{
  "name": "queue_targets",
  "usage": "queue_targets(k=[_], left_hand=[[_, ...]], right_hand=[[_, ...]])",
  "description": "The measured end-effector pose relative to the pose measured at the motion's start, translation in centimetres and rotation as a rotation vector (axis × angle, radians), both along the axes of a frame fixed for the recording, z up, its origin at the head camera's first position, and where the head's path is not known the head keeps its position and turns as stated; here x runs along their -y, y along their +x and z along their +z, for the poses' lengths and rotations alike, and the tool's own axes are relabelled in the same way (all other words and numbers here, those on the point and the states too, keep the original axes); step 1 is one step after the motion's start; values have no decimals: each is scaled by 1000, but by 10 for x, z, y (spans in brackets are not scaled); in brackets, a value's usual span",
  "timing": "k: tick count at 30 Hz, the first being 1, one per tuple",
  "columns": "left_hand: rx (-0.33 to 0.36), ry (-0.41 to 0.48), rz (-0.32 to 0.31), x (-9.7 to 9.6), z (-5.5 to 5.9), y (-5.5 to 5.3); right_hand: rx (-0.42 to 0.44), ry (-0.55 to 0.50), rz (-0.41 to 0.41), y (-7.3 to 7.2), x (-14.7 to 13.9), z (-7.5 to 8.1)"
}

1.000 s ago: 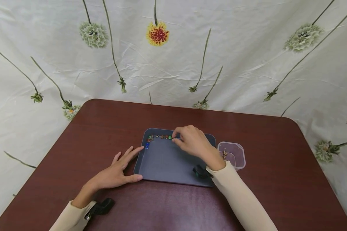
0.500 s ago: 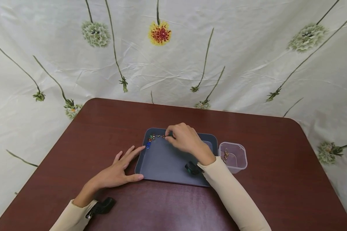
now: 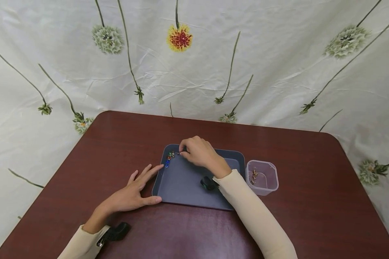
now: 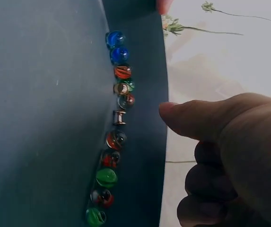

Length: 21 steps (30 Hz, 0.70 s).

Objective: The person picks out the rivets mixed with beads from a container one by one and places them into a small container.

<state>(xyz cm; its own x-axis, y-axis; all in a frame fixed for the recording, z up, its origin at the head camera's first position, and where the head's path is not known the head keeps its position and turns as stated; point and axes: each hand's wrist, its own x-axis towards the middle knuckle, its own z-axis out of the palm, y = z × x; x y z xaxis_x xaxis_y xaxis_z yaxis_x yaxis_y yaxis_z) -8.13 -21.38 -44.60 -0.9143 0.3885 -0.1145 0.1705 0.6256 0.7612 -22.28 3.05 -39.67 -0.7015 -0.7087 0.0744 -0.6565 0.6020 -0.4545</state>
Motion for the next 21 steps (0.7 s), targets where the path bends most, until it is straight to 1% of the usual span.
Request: queue_targets(k=[9,14,21], left_hand=[[-2,6,-6,0,1,-1],[-15,4,-10,0,1,-1],[-9,5,-3,1,0,0]], right_hand=[[25,15,75,-5,14,-4],[36,40,101,-8,18,-9],[28,42,120,-11,24,-15]])
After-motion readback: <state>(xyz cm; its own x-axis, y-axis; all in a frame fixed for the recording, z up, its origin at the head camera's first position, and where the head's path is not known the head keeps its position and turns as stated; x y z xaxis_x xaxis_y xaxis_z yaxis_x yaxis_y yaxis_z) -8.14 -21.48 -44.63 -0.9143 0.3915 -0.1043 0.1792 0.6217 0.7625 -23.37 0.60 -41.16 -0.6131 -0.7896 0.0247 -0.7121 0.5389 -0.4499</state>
